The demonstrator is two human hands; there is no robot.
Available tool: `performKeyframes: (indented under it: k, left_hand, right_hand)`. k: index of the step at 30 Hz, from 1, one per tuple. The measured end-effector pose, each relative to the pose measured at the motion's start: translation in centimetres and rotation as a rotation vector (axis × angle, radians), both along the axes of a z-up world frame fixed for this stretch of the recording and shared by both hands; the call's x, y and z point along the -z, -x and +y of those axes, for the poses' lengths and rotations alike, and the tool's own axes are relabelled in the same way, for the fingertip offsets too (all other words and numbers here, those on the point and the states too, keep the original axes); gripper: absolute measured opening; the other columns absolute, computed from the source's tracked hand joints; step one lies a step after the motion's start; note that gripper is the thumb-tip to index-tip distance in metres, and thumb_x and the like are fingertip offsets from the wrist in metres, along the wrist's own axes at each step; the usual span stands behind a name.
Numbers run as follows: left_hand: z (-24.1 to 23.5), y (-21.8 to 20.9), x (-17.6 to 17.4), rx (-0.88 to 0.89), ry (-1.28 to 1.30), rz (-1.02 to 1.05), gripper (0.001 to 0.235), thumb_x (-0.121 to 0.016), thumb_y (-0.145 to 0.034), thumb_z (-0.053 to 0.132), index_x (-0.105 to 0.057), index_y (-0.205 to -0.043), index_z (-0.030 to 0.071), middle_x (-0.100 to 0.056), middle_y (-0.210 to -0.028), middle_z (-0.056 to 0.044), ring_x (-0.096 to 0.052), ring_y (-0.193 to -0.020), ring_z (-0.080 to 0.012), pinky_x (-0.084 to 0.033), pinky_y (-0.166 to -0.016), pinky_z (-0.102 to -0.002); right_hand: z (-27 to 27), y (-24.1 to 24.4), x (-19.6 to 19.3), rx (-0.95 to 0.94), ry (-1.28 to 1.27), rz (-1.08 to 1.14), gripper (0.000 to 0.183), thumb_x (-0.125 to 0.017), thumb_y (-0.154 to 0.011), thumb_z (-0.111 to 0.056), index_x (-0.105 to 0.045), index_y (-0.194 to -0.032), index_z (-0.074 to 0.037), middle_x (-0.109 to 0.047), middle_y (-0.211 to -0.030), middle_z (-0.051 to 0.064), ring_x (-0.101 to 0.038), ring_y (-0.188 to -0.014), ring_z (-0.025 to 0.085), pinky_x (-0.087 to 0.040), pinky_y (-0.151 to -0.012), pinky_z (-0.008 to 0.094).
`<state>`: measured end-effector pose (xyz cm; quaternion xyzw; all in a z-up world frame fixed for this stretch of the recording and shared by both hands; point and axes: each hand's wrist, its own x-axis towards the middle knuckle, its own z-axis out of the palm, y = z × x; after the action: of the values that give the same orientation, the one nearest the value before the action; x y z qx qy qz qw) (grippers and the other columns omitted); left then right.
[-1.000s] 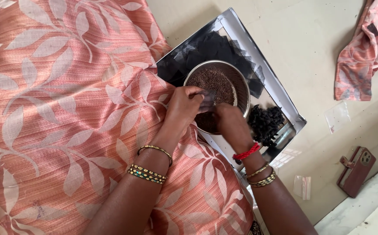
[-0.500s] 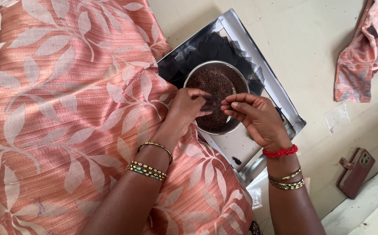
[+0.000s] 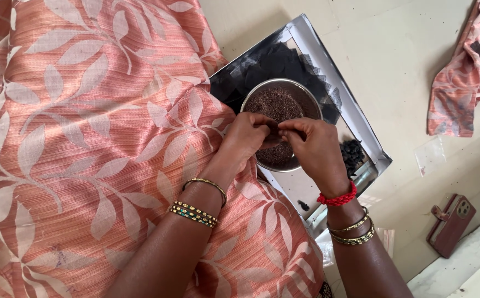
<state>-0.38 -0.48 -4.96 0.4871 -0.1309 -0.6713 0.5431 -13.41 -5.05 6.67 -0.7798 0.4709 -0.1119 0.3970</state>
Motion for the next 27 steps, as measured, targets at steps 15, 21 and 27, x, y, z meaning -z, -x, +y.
performKeyframes:
  k: [15,21,27]
  left_hand:
    - [0.4,-0.4,-1.4,-0.022,0.025,0.038,0.027,-0.05,-0.095,-0.007,-0.065,-0.115,-0.016,-0.069,-0.108,-0.018,-0.074,-0.09,-0.0224,-0.069,-0.083,-0.034]
    - [0.6,-0.6,-2.1,-0.012,0.012,0.057,0.022,-0.051,-0.095,-0.007,-0.065,-0.11,-0.014,-0.068,-0.102,-0.018,-0.074,-0.085,-0.0236,-0.067,-0.084,-0.034]
    - [0.7,-0.7,-2.4,-0.007,-0.001,0.063,0.022,-0.053,-0.095,-0.005,-0.063,-0.112,-0.015,-0.07,-0.103,-0.02,-0.077,-0.087,-0.0246,-0.068,-0.084,-0.031]
  right_hand:
    - [-0.5,2.8,0.7,0.014,-0.142,-0.082,0.042,-0.072,-0.085,0.001,-0.069,-0.126,-0.008,-0.069,-0.129,0.008,-0.069,-0.109,0.012,-0.058,-0.094,0.028]
    - [-0.3,3.6,3.4,0.041,-0.412,-0.407,0.03,-0.075,-0.087,0.0,-0.072,-0.116,-0.005,-0.068,-0.128,0.005,-0.069,-0.111,0.013,-0.059,-0.1,0.031]
    - [-0.5,3.7,4.2,0.068,-0.365,-0.437,0.021,-0.073,-0.091,0.0,-0.077,-0.111,-0.004,-0.076,-0.119,0.006,-0.071,-0.104,0.012,-0.059,-0.094,0.028]
